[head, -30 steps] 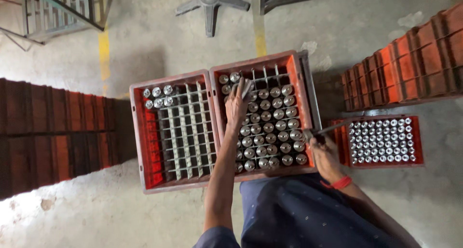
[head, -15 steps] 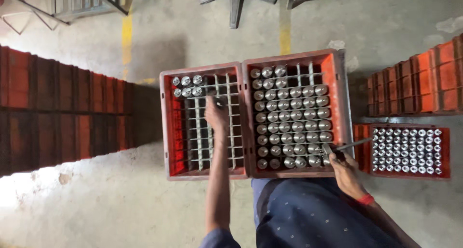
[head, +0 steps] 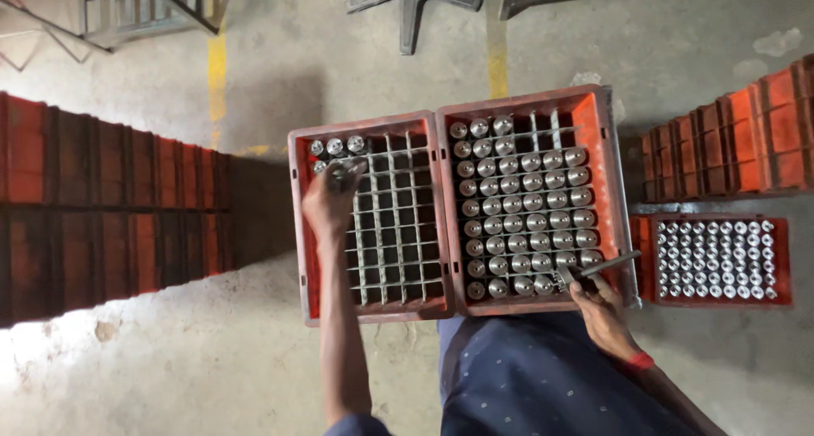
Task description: The person uses a metal rod to pick up small metallic cylindrical parts from one crate and places them into another crate. The person repeats this process, moving parts between crates and occasionally repositioning the crates.
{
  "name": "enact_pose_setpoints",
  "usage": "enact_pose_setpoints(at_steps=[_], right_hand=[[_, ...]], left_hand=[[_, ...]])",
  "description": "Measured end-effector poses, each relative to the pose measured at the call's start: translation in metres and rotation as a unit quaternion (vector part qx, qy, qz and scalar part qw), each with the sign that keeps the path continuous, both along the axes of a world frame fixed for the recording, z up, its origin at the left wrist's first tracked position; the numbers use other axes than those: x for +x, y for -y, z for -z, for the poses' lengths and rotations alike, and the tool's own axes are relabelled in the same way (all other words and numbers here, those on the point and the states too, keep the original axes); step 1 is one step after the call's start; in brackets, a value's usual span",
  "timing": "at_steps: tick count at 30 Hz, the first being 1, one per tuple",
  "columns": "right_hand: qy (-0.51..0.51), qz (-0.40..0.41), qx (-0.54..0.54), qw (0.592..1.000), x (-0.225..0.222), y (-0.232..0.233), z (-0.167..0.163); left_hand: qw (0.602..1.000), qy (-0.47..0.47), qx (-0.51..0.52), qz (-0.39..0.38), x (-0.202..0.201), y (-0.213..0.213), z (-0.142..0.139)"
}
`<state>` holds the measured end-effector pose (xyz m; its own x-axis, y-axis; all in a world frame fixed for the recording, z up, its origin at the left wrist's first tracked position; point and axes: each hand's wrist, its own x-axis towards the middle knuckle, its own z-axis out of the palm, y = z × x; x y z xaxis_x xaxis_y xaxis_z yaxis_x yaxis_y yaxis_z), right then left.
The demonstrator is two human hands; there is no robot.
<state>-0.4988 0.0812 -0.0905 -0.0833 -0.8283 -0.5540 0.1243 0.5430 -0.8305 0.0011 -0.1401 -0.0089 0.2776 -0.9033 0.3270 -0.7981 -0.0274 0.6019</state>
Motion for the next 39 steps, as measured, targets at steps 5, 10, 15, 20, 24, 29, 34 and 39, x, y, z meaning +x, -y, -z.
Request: enact_pose_setpoints(at_steps=[5,10,15,20,24,29,34,39], right_hand=[[-0.047,-0.072,-0.035,0.996,0.013,0.017,-0.019],[0.109,-0.091,-0.09,0.986,0.058,0.053,-0.05],[0.021,-0.142,-0.087,0.986,0.07,0.065,-0.081],[-0.007,-0.204,-0.151,0.967,0.053,0.062,-0.09],[-0.027,-0.26,-0.197,0.945,0.026,0.06,-0.073],[-0.032,-0.281,-0.141,0.949,-0.009,0.07,-0.049],[-0.009,-0.234,-0.162,0.959,-0.031,0.068,-0.041],[0.082,-0.038,-0.076,0.993,-0.058,0.079,-0.02]], left_hand=[[0.934,-0.326,-0.138,0.041,-0.03,-0.053,-0.039],[0.858,-0.481,0.18,0.026,-0.15,-0.102,0.011],[0.924,-0.311,0.214,0.066,-0.235,-0.175,0.024],[0.921,-0.228,0.294,0.113,-0.269,-0.191,0.021],[0.912,-0.215,0.314,0.15,-0.288,-0.19,0.024],[0.885,-0.239,0.354,0.186,-0.31,-0.181,0.022],[0.873,-0.231,0.378,0.201,-0.331,-0.165,0.019],[0.874,-0.165,0.349,0.297,-0.329,-0.129,0.042]])
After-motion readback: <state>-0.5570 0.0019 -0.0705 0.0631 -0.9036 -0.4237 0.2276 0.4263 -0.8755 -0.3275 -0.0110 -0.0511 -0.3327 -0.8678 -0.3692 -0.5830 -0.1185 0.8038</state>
